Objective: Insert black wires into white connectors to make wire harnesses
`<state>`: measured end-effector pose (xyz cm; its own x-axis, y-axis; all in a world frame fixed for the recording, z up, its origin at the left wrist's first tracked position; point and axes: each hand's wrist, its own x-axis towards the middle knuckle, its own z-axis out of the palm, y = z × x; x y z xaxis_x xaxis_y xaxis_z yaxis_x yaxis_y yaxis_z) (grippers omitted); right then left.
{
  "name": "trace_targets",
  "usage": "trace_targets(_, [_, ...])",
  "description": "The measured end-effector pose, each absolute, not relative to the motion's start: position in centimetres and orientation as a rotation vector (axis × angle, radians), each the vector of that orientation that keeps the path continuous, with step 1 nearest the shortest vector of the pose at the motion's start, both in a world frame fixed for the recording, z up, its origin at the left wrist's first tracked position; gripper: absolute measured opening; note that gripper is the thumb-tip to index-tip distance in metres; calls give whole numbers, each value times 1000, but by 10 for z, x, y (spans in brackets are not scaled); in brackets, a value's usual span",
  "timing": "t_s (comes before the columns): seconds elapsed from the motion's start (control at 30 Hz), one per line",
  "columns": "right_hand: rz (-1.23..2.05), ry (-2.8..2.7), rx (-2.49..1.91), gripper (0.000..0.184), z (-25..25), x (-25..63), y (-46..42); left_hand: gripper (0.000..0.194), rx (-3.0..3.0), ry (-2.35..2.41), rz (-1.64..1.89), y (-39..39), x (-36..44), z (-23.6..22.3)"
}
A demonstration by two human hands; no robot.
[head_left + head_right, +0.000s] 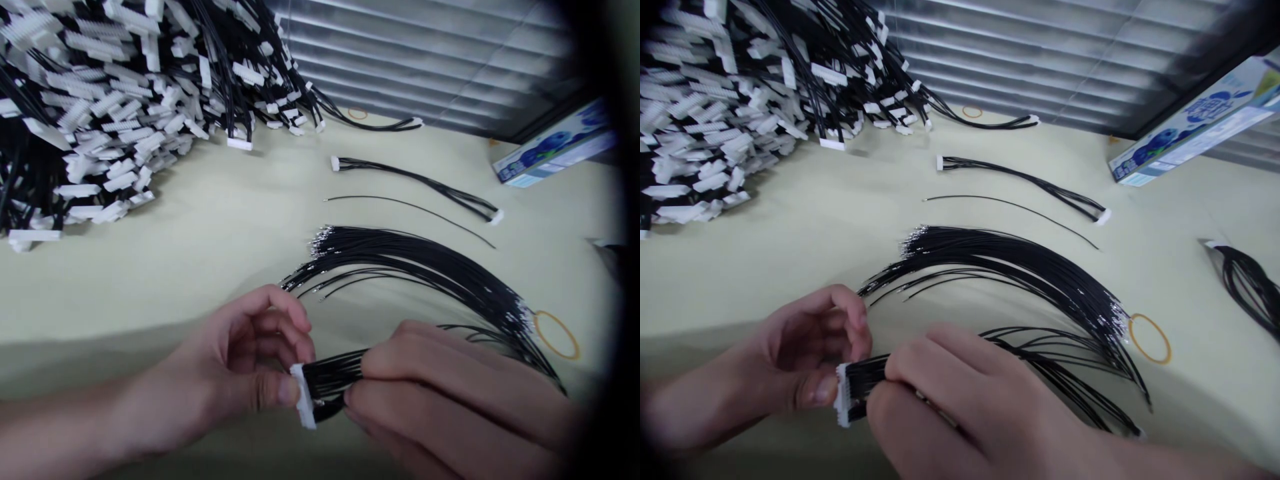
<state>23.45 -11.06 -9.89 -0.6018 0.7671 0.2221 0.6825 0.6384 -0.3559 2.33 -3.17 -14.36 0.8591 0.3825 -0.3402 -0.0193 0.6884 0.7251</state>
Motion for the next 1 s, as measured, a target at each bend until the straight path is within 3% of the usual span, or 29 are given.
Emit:
trace_targets(0.43, [179, -2548, -1149, 34, -112, 224, -110, 26, 804, 483, 231, -32, 23, -145])
trace_targets(0.8, [533, -2293, -1079, 8, -113, 231, -113, 27, 806, 471, 240, -32, 23, -149])
trace_targets(1.0, [538, -2275, -1041, 13, -113, 226, -110, 27, 804, 485, 233, -33, 23, -148])
